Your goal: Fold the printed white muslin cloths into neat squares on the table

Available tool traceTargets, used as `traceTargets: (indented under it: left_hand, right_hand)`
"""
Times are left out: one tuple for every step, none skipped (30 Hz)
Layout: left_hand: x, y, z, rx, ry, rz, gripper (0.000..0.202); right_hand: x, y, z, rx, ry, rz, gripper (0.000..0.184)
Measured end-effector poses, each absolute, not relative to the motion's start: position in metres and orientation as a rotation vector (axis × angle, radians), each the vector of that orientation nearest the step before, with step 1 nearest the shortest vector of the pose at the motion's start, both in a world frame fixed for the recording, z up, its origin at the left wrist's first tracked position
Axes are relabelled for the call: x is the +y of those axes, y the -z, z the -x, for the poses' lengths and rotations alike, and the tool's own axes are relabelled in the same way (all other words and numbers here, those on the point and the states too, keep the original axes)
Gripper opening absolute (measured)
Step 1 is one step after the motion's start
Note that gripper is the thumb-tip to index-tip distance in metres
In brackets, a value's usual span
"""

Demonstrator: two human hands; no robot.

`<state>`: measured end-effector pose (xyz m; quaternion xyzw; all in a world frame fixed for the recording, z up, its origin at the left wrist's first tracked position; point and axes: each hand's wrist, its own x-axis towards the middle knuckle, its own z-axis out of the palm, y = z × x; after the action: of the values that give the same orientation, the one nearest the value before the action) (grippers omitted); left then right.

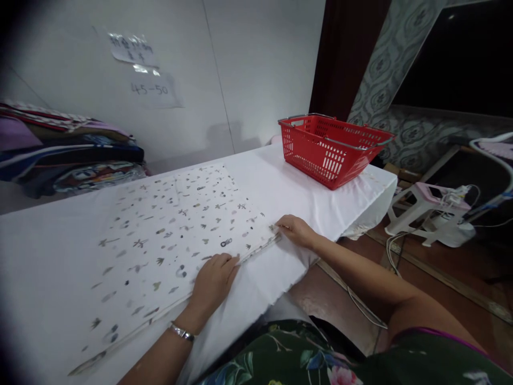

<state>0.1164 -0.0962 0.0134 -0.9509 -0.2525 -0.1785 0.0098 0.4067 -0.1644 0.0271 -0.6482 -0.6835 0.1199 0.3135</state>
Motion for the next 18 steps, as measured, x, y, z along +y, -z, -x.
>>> traceTargets:
  left_hand:
    - [-0.096, -0.013, -0.116, -0.787, 0.560, 2.965, 0.017]
    - [-0.096, -0.012, -0.116, -0.785, 0.563, 2.962, 0.018]
    - [-0.096, -0.012, -0.116, -0.786, 0.567, 2.958, 0.018]
    - [-0.096, -0.011, -0.116, -0.787, 0.570, 2.955, 0.019]
    - [-0.096, -0.011, -0.116, -0.790, 0.570, 2.954, 0.020]
    - [-0.095, -0.011, -0.116, -0.794, 0.566, 2.954, 0.020]
    - [-0.095, -0.012, -0.117, -0.799, 0.560, 2.955, 0.019]
    - [-0.095, -0.012, -0.117, -0.802, 0.554, 2.955, 0.019]
    - [-0.095, -0.013, -0.118, -0.803, 0.549, 2.956, 0.018]
    - [-0.095, -0.013, -0.118, -0.801, 0.547, 2.957, 0.018]
    - [-0.095, -0.013, -0.118, -0.800, 0.550, 2.957, 0.018]
    - [-0.095, -0.014, -0.119, -0.800, 0.556, 2.956, 0.018]
    - [-0.095, -0.014, -0.119, -0.799, 0.564, 2.955, 0.018]
    - [-0.095, -0.014, -0.119, -0.799, 0.572, 2.953, 0.018]
    - [-0.095, -0.014, -0.118, -0.797, 0.579, 2.953, 0.018]
    - [-0.095, -0.013, -0.118, -0.794, 0.584, 2.953, 0.018]
    - [-0.095, -0.013, -0.118, -0.790, 0.591, 2.954, 0.019]
    - [-0.095, -0.013, -0.118, -0.786, 0.596, 2.954, 0.019]
  right_hand:
    - [-0.162, -0.028, -0.406, -1.727, -0.374, 1.784, 0.022]
    - [-0.159, -0.030, -0.406, -1.656, -0.445, 1.862, 0.021]
    - [-0.156, -0.031, -0.406, -1.597, -0.518, 1.932, 0.021]
    - [-0.154, -0.033, -0.405, -1.554, -0.579, 1.987, 0.022]
    - [-0.151, -0.035, -0.404, -1.526, -0.632, 2.031, 0.023]
    - [-0.148, -0.036, -0.404, -1.507, -0.680, 2.072, 0.025]
    - [-0.146, -0.038, -0.403, -1.491, -0.720, 2.108, 0.026]
    - [-0.143, -0.039, -0.402, -1.479, -0.755, 2.138, 0.025]
    - [-0.141, -0.040, -0.401, -1.470, -0.790, 2.164, 0.023]
    - [-0.139, -0.041, -0.401, -1.460, -0.824, 2.187, 0.020]
    - [-0.137, -0.042, -0.401, -1.452, -0.849, 2.203, 0.018]
    - [-0.135, -0.042, -0.401, -1.447, -0.862, 2.211, 0.015]
    - [-0.134, -0.043, -0.401, -1.441, -0.873, 2.216, 0.014]
    - [-0.133, -0.044, -0.401, -1.431, -0.886, 2.221, 0.013]
    - [-0.132, -0.046, -0.401, -1.416, -0.900, 2.225, 0.013]
    - [-0.131, -0.048, -0.400, -1.396, -0.915, 2.227, 0.014]
    - [-0.131, -0.050, -0.400, -1.371, -0.934, 2.226, 0.015]
    - [-0.131, -0.053, -0.399, -1.343, -0.961, 2.223, 0.017]
